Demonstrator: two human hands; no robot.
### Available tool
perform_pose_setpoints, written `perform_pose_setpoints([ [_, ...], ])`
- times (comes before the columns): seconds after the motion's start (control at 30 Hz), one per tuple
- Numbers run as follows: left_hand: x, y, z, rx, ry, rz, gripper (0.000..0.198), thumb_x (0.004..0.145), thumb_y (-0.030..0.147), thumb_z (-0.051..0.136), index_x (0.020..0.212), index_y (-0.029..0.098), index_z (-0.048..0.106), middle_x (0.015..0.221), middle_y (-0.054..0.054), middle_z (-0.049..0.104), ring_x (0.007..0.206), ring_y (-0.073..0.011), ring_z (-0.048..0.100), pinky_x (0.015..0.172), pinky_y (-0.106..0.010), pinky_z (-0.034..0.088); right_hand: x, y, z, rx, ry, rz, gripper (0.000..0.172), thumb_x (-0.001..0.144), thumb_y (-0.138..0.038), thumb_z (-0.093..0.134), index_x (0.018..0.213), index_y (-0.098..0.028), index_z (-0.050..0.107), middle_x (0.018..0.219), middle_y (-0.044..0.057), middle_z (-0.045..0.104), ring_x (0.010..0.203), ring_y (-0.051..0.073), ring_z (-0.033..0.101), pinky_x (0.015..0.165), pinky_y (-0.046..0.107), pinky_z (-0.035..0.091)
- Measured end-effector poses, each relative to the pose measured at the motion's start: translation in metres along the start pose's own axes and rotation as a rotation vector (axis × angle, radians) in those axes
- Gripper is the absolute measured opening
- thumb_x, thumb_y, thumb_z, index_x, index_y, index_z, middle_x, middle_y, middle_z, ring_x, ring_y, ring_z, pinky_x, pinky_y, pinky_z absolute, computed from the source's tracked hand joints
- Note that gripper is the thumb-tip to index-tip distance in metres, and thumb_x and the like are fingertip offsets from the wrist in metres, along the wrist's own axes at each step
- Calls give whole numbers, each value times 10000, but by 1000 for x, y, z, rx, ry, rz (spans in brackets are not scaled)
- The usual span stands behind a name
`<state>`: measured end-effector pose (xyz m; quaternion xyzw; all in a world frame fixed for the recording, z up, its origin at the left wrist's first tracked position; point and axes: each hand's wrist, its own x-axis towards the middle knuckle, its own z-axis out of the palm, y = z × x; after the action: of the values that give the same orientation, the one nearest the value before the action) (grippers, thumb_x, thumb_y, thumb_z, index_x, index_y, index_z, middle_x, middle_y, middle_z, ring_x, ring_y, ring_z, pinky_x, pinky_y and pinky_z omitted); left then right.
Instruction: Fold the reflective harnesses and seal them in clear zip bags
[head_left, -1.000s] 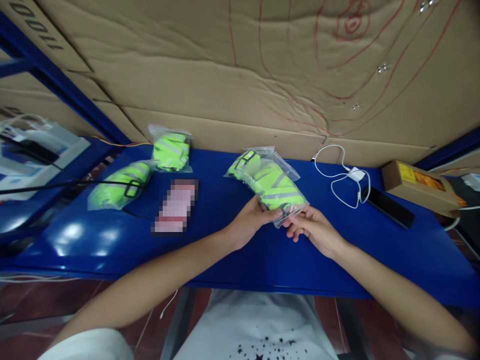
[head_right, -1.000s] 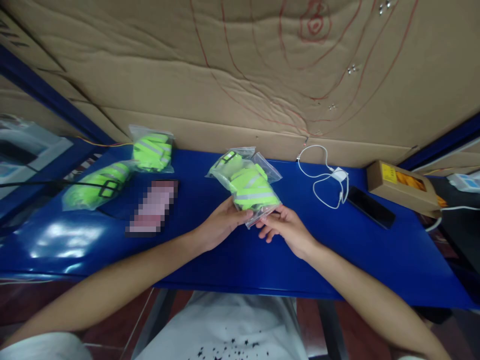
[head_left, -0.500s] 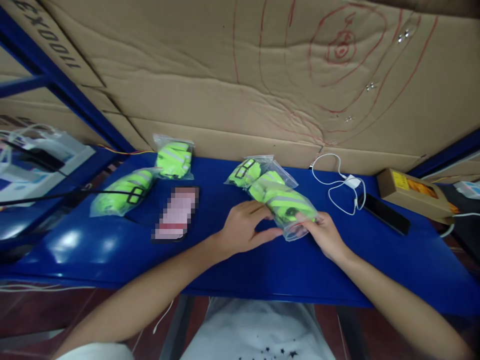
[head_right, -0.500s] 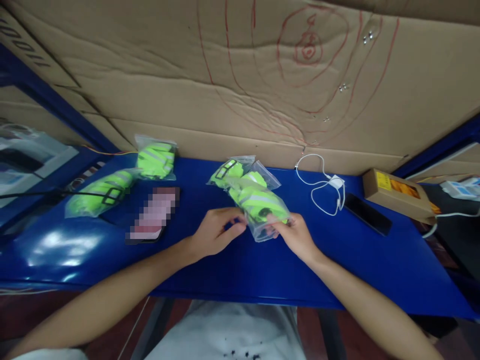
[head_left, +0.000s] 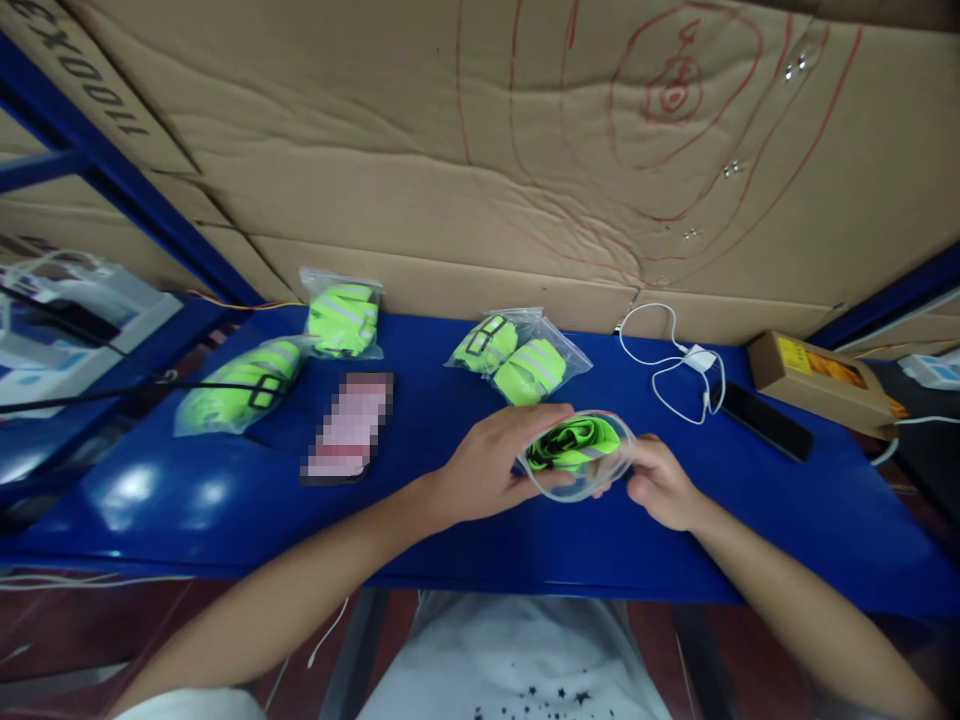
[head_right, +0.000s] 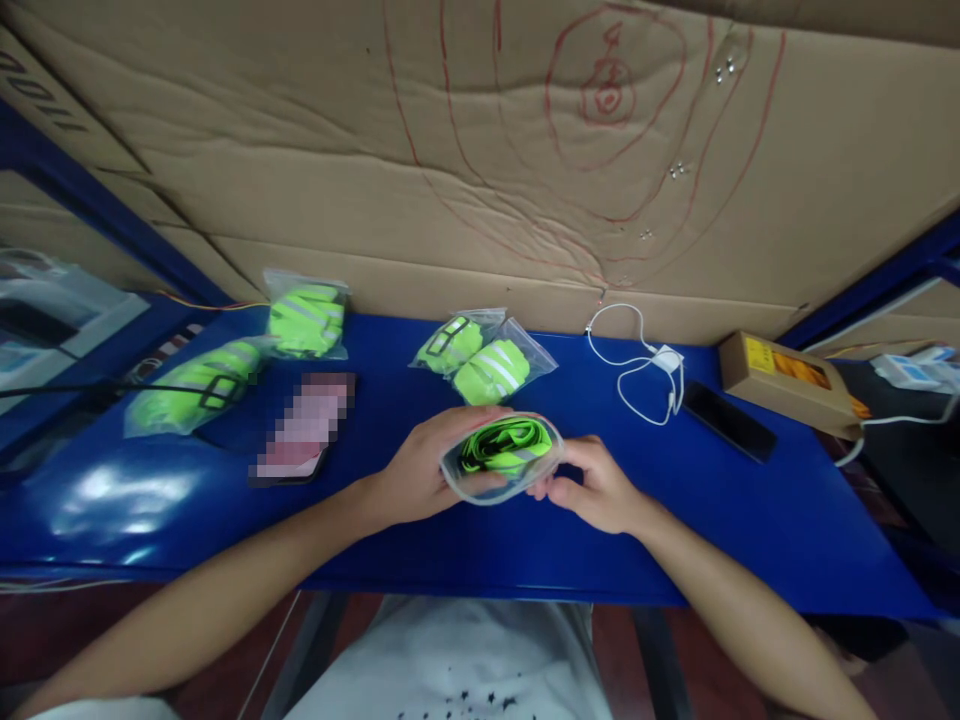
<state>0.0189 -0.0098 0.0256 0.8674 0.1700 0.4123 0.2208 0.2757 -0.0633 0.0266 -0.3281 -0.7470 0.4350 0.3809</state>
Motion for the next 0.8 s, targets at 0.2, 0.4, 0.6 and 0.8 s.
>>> perform_pose_setpoints([
  [0.2,2,21,2,-697,77,-404,464,871,310,776,1289,215,597,1197,-89,732,1118,-237,704,964,-347,547,-8,-12,0,-160,477,-226,410,814,-450,835,1101,-246,625,893,28,627,796,179,600,734,312,498],
  [0.4,5,9,17,-1046,104,-794,554,706,301,914,1176,190,642,1111,-61,745,972,-199,703,823,-287,542,6,-3,-1,-10,376,156,167,895,-370,768,979,-237,712,752,-1,677,651,126,609,607,250,480],
  [0.6,11,0,9,-963,80,-920,441,775,438,852,1083,133,767,1104,-99,772,1026,-224,696,916,-299,503,13,3,-8,211,326,358,246,842,-409,813,945,-194,751,693,11,726,600,132,650,600,262,528],
  [0.8,10,-1,11,-1021,172,-949,532,828,553,772,1149,129,757,1087,-113,787,1026,-254,721,859,-301,537,13,3,-12,256,318,422,271,826,-425,823,848,-177,716,727,29,739,621,126,659,598,248,532],
])
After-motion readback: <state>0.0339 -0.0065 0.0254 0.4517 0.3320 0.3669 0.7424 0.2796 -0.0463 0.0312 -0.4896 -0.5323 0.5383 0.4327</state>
